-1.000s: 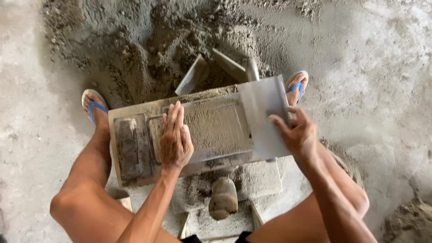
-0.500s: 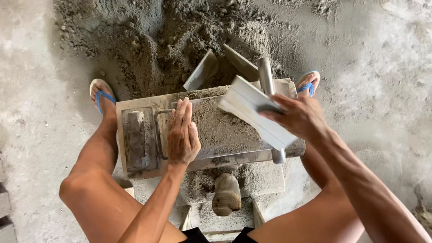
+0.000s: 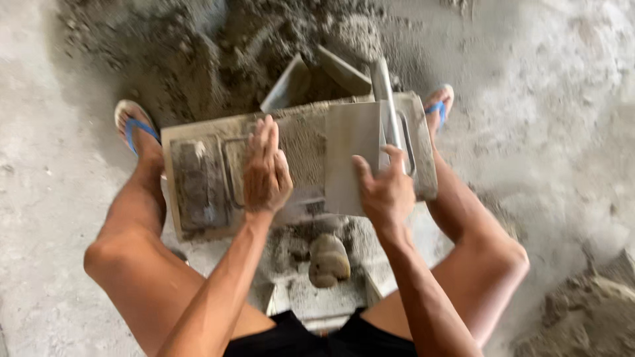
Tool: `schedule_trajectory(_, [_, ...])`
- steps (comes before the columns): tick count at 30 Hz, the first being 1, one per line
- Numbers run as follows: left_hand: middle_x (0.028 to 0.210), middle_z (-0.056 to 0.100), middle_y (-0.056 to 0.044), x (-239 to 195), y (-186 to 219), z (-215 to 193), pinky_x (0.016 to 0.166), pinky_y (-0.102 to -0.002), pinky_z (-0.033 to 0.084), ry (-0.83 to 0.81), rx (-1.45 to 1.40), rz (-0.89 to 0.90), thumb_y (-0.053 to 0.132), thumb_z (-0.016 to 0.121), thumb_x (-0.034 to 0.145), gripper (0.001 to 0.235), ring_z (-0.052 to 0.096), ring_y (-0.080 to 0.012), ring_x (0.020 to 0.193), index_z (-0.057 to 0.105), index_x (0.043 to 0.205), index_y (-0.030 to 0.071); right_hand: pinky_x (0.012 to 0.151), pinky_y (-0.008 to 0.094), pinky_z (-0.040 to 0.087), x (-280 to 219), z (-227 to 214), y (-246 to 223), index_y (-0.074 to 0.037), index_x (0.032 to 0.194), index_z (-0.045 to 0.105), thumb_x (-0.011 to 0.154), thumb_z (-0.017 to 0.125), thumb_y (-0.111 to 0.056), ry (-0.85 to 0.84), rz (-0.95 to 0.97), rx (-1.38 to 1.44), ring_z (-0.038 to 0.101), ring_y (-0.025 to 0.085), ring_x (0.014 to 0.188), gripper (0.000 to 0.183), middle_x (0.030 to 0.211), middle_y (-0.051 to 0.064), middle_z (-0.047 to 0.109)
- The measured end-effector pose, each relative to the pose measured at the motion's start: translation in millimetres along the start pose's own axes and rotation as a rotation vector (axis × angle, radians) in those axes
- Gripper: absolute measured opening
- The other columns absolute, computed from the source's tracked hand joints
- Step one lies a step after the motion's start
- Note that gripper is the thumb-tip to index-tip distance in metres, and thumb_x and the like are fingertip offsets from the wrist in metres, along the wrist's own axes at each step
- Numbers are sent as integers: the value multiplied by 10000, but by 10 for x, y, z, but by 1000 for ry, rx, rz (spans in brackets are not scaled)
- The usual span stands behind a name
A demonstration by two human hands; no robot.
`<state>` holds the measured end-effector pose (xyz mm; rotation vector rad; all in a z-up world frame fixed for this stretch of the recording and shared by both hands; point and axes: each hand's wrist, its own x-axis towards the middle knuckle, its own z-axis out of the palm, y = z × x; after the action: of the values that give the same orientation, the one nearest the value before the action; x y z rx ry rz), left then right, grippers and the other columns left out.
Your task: The person scoops wet concrete into a metal mold, levels the surface with a straight edge, and removes excess material. They then flip the mold to release the formed brick and place it onto a stack of similar bricks. The process is repeated multiple times.
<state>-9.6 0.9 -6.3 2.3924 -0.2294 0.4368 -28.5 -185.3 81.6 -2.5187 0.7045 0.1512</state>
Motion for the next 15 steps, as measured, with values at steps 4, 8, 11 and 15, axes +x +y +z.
schedule_trajectory(4, [1425,363,-181,32,-25,27,1110,-424,217,14,48,19,156,282,944,463,331,-327,1334,378,1363,-16,743,550,479,-26,-79,333,-203,1271,377,811,477,-669,-56,18,-142,640,467,845,662,812,275,645])
schedule_trajectory(8, [1436,346,-186,-34,45,8,1107,-434,207,23,34,-7,155,267,953,466,320,-340,1336,376,1371,-20,752,548,474,-104,-322,643,-144,1239,424,838,527,-592,112,-17,-34,613,485,859,610,890,292,616])
schedule_trajectory(11, [1442,339,-184,59,20,45,1112,-433,193,47,56,-21,172,262,963,470,316,-339,1336,377,1376,-19,737,530,486,177,-361,801,-79,1122,533,882,538,-535,179,-94,13,622,458,840,516,905,263,619])
schedule_trajectory(15, [1415,375,-212,23,32,-6,1097,-449,215,30,84,-31,111,327,908,462,348,-352,1317,417,1327,-59,752,543,457,774,-180,798,-133,1036,604,883,512,-635,177,-177,-192,636,422,788,533,786,153,661])
